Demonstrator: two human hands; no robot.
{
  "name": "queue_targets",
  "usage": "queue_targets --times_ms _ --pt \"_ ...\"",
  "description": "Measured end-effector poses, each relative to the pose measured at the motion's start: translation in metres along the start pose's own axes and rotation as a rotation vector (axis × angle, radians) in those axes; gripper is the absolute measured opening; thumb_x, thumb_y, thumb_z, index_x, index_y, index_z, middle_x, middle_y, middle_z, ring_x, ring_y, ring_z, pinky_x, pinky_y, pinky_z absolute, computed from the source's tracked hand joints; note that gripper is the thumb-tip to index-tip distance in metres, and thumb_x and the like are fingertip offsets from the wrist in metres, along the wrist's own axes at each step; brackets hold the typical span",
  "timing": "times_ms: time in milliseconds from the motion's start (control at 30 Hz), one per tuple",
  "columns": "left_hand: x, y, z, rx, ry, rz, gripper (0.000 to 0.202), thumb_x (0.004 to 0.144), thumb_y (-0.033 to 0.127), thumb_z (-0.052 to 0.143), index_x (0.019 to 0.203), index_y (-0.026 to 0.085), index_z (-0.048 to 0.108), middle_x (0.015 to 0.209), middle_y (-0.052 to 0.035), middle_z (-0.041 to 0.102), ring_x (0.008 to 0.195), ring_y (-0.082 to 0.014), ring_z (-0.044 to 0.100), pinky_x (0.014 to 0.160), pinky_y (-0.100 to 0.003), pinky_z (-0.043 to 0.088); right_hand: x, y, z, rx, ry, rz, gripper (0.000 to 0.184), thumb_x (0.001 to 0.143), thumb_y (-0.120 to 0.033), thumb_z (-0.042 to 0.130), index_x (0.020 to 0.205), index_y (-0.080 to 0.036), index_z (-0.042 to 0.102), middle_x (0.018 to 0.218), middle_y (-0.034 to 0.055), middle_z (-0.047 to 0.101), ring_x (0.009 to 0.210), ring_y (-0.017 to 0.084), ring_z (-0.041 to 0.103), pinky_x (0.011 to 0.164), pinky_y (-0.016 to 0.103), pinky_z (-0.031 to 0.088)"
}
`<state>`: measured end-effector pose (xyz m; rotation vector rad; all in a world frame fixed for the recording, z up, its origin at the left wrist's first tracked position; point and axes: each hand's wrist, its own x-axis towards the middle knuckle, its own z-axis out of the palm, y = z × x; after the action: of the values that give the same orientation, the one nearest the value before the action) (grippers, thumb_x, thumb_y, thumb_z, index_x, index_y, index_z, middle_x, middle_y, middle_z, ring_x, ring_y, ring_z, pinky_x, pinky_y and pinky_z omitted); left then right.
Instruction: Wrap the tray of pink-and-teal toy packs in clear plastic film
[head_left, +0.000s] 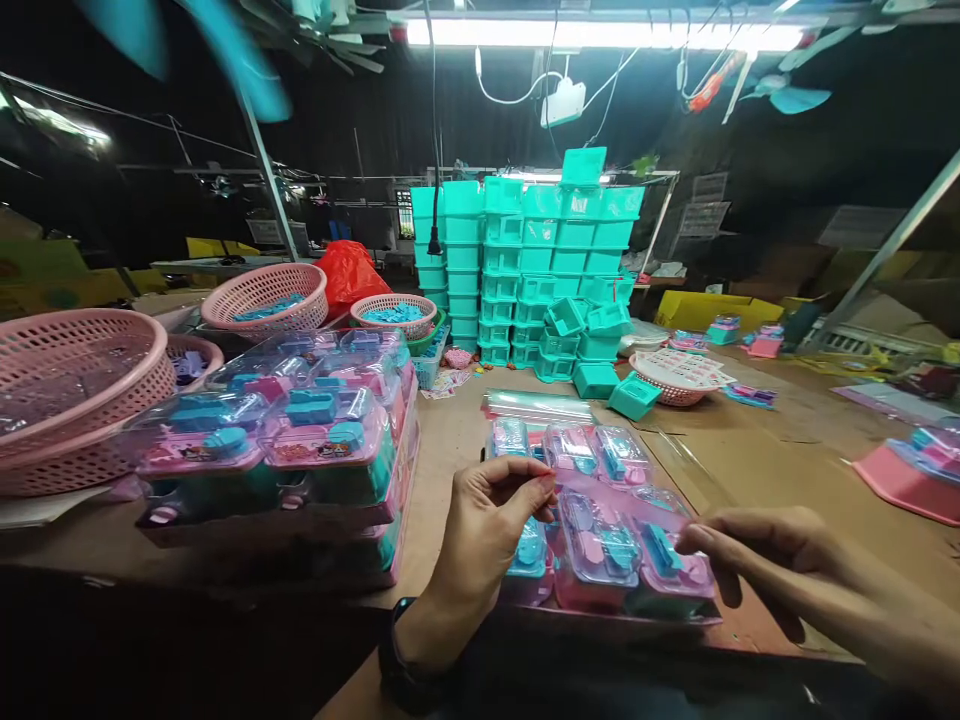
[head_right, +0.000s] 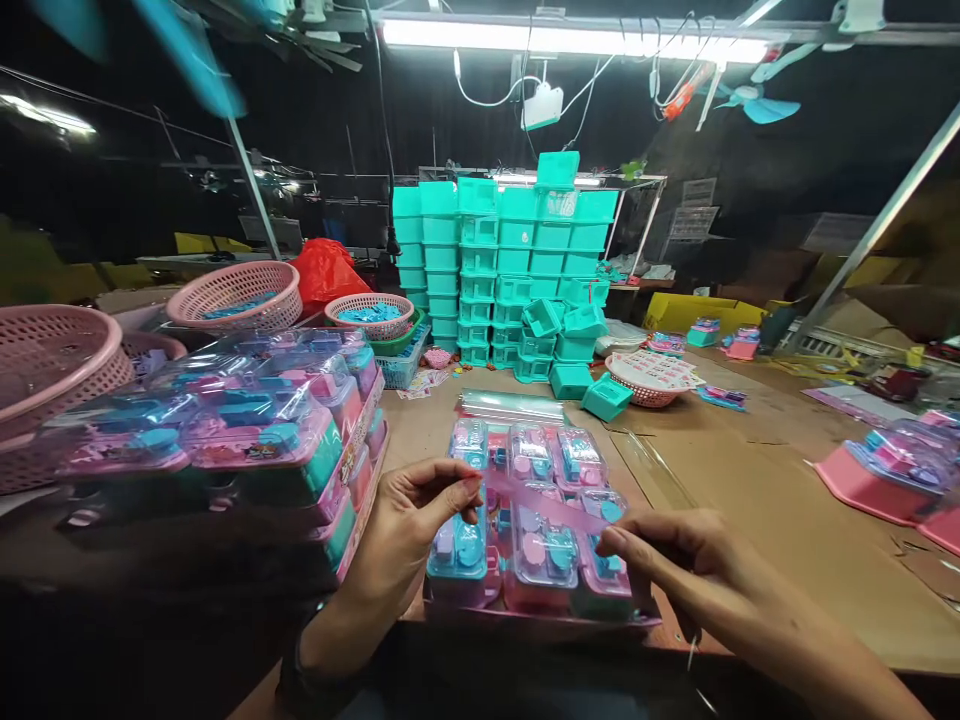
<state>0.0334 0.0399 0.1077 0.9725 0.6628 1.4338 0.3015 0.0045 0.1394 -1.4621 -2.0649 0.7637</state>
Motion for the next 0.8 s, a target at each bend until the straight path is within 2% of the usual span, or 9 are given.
queue_targets --times_ms 67,133,267,367,433,533,600,700,800 --pt "-0.001 -0.001 -0.003 0.041 0.005 0.024 0.010 0.071 0.022 0.084 0.077 0.015 0.082 0.064 -0.0020 0.071 0.055 -0.0082 0.062 0.057 -0.015 0.051 0.003 0.006 0.001 -0.025 -0.119 0.020 0.062 0.099 -0.068 0.046 0.075 -0.017 0.070 0.064 0.0052 0.057 0.055 0.013 0.056 0.048 0.022 0.048" --pt "-0.001 -0.002 -0.005 0.075 -0.004 0.034 0.010 0.073 0.023 0.081 0.081 0.016 0.083 0.063 -0.0020 0.070 0.056 -0.0079 0.061 0.058 -0.015 0.050 0.006 0.011 0.003 -0.093 -0.065 -0.034 0.058 0.099 -0.066 0.047 0.079 -0.018 0.073 0.066 0.0057 0.062 0.058 0.016 0.061 0.051 0.023 0.051" --pt "-0.004 -0.003 -0.007 0.123 -0.026 0.024 0.015 0.078 0.025 0.077 0.087 0.015 0.084 0.062 -0.0017 0.068 0.056 -0.0070 0.057 0.058 -0.015 0.048 0.008 0.007 0.017 -0.397 0.463 -0.328 0.038 0.098 -0.058 0.057 0.107 -0.026 0.076 0.095 0.0021 0.078 0.074 0.020 0.075 0.049 0.023 0.055" --pt "-0.006 -0.004 -0.007 0.151 -0.029 -0.008 0.018 0.079 0.025 0.075 0.091 0.015 0.084 0.068 -0.0034 0.071 0.060 -0.0080 0.061 0.061 -0.016 0.050 0.010 -0.009 0.034 -0.582 0.650 -0.448 0.034 0.103 -0.051 0.053 0.126 -0.030 0.067 0.121 0.0016 0.073 0.099 0.019 0.075 0.052 0.022 0.055" --pt "-0.007 -0.003 -0.006 0.171 -0.040 -0.039 0.022 0.080 0.026 0.075 0.096 0.014 0.084 0.072 -0.0050 0.074 0.063 -0.0093 0.064 0.064 -0.017 0.052 0.014 -0.022 0.046 -0.592 0.661 -0.477 0.033 0.105 -0.048 0.051 0.130 -0.031 0.064 0.124 -0.0002 0.071 0.109 0.017 0.071 0.065 0.023 0.058" --pt "-0.009 -0.001 -0.004 0.186 -0.062 -0.059 0.024 0.080 0.025 0.075 0.099 0.014 0.084 0.075 -0.0058 0.076 0.064 -0.0096 0.065 0.067 -0.017 0.053 0.025 -0.038 0.062 -0.551 0.681 -0.509 0.031 0.106 -0.052 0.049 0.126 -0.033 0.064 0.115 -0.0050 0.074 0.105 0.016 0.071 0.081 0.029 0.056" --pt "-0.009 -0.001 -0.004 0.186 -0.068 -0.048 0.023 0.080 0.024 0.074 0.097 0.014 0.084 0.074 -0.0051 0.075 0.063 -0.0090 0.063 0.067 -0.017 0.052 0.033 -0.043 0.068 -0.434 0.623 -0.504 0.026 0.106 -0.049 0.052 0.113 -0.031 0.068 0.103 -0.0072 0.076 0.092 0.013 0.073 0.078 0.027 0.054" --pt "-0.010 -0.002 -0.003 0.170 -0.050 -0.030 0.021 0.078 0.025 0.074 0.094 0.014 0.084 0.070 -0.0041 0.074 0.060 -0.0082 0.061 0.062 -0.016 0.051 0.039 -0.047 0.072 -0.183 0.503 -0.456 0.021 0.103 -0.038 0.060 0.090 -0.026 0.071 0.081 -0.0080 0.073 0.071 0.008 0.069 0.061 0.019 0.051" --pt "-0.010 -0.002 -0.002 0.164 -0.033 -0.052 0.019 0.077 0.026 0.076 0.089 0.014 0.084 0.068 -0.0049 0.073 0.057 -0.0083 0.059 0.060 -0.017 0.049 0.039 -0.048 0.072 -0.074 0.500 -0.412 0.021 0.099 -0.036 0.063 0.084 -0.026 0.073 0.075 -0.0077 0.071 0.066 0.007 0.067 0.056 0.015 0.049"
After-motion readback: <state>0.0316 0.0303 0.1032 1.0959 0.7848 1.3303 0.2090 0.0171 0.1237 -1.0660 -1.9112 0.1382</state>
